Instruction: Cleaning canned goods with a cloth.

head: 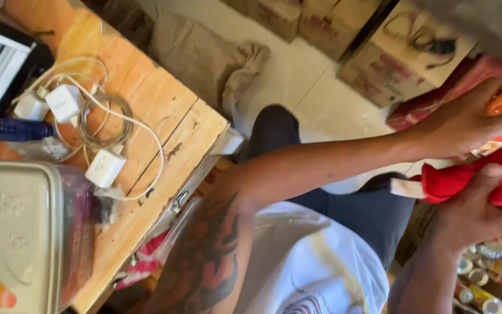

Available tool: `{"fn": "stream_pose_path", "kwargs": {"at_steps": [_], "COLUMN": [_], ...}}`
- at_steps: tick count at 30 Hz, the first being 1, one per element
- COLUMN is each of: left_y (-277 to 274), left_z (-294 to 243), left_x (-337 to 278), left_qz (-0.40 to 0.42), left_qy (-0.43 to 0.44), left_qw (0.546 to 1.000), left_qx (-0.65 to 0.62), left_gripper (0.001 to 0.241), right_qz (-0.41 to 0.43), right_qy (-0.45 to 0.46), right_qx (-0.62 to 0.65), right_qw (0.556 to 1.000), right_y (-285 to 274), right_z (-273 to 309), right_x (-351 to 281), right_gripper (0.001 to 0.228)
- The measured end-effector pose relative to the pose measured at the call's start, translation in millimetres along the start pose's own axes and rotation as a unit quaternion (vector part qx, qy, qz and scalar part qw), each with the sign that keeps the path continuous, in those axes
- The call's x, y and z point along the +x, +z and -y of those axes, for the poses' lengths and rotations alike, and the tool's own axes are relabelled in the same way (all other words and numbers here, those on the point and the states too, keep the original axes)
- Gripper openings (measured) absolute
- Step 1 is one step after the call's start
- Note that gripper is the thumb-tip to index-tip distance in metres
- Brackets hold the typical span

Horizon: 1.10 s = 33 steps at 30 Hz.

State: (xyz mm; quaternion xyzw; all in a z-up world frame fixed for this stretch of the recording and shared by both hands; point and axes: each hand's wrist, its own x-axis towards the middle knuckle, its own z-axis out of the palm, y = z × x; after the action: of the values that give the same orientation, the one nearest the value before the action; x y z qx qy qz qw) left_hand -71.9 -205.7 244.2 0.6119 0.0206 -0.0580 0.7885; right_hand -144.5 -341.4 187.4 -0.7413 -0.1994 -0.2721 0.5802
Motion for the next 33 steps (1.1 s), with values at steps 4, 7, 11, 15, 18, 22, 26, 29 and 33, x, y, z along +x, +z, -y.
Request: {"fn": "stream_pose_path", "kwargs": {"at_steps": [4, 7, 11, 15, 18, 22, 26, 29, 33], "left_y": [-26.0, -60.4, -100.2, -111.6, -107.8, -110.7, -108.6, -114.2, -123.1], "left_z": [45.7, 20.3, -6.7, -17.2, -45.1, -67.1, -90.8, -88.8, -104.7], "left_x": [54.5, 43.3, 25.2, 15.5, 4.7, -13.4, -27.4, -15.5, -13.3], "left_qz": [0.02, 0.122, 0.083, 0.044, 0.003, -0.046, -0.012, 0.026, 0.003], "left_qy": [0.263, 0.11, 0.075, -0.053, -0.085, -0.087, -0.013, 0.04, 0.061], "left_qw": [0.959, 0.981, 0.985, 0.987, 0.994, 0.995, 0.998, 0.996, 0.998], "left_qx": [0.101, -0.106, -0.128, -0.149, -0.066, 0.007, 0.053, 0.069, 0.017], "left_gripper": [0.049, 0.052, 0.039, 0.052, 0.071, 0.081, 0.086, 0.075, 0.072], "right_qz": [0.008, -0.008, -0.004, -0.023, -0.018, 0.048, 0.042, 0.013, 0.084], "right_qy": [-0.008, 0.013, -0.047, -0.077, -0.114, -0.137, -0.207, -0.239, -0.247], "right_qx": [-0.086, -0.126, -0.106, -0.091, -0.109, -0.144, -0.16, -0.172, -0.129], "right_qw": [0.996, 0.992, 0.993, 0.993, 0.987, 0.979, 0.964, 0.956, 0.957], "right_y": [6.4, 15.0, 38.7, 72.4, 96.9, 118.8, 106.0, 103.1, 124.1], "right_z": [40.7, 46.5, 42.9, 49.5, 67.0, 62.5, 58.6, 56.9, 66.1], "right_x": [24.2, 21.7, 40.7, 67.9, 81.0, 56.7, 106.1, 117.9, 82.3], "right_gripper": [0.016, 0.017, 0.039, 0.035, 0.029, 0.031, 0.026, 0.025, 0.027]}}
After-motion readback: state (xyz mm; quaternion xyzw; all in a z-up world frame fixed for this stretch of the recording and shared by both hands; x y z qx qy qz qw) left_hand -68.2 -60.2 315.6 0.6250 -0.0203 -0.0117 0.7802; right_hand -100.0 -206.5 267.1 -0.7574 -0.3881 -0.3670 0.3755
